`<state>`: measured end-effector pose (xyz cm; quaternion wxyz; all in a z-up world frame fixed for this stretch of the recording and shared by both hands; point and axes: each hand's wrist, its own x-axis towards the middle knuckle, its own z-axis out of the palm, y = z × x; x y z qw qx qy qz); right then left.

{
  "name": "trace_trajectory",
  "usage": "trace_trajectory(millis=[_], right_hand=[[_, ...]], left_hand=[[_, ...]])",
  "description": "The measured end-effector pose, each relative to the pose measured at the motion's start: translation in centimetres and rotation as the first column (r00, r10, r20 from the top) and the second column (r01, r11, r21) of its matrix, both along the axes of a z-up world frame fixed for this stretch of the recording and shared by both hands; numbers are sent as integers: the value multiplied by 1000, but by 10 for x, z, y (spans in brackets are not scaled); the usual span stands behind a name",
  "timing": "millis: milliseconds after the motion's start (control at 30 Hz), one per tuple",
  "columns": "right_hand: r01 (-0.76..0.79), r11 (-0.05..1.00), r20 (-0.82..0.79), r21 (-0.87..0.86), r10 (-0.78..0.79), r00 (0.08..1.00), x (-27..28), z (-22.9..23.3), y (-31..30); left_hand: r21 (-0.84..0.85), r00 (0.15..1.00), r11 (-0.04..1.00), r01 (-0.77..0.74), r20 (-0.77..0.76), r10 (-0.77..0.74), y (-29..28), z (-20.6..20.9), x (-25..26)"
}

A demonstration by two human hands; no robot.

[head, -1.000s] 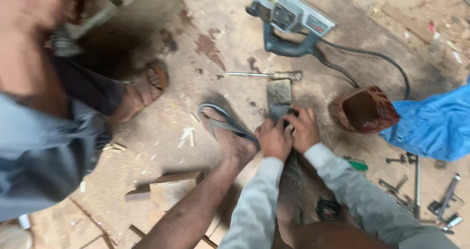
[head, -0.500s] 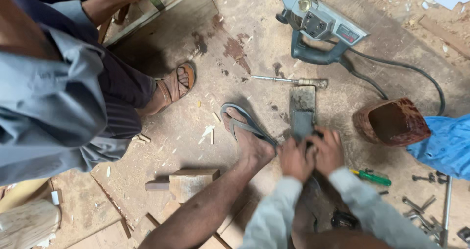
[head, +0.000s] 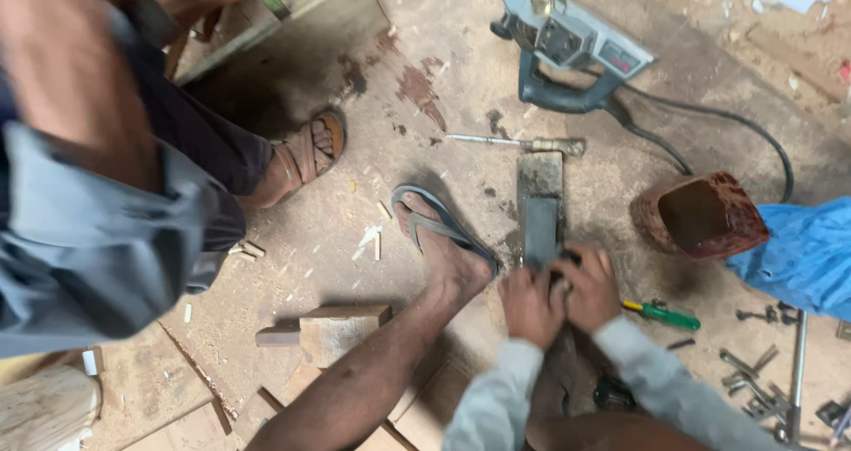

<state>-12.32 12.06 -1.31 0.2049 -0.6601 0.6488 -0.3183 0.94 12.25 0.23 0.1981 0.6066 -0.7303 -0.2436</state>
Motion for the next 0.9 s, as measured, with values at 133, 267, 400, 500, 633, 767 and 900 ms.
trace_trajectory(millis=[133,267,400,500,633,767,900], right_hand=[[47,996,33,-81,-44,998,-7,-11,-68],[95,990,13,-104,-94,995,-1,-1,-85],[56,998,17,-21,-55,998,6,7,-6],[22,1000,29,17,-23,999,8,11,16],[42,999,2,-34,-42,999,-3,-3,-47],[119,992,25,-32,-119,993,-2,5,-101],[55,998,14,-13,-55,998,1,5,-38]], left_hand=[[75,1000,997,5,15,-6,-83,-12,-14],[-42,1000,999,-22,-2,22,-96,-8,-13],[59,998,998,-38,-39,40,-1,3,4],[62,999,998,-15,-40,18,11,7,4],[77,1000,997,-8,23,7,-60,-6,-7],[44,999,999,-18,52,16,-116,-2,-16],[16,1000,1000,5,-2,-5,-44,0,-2]])
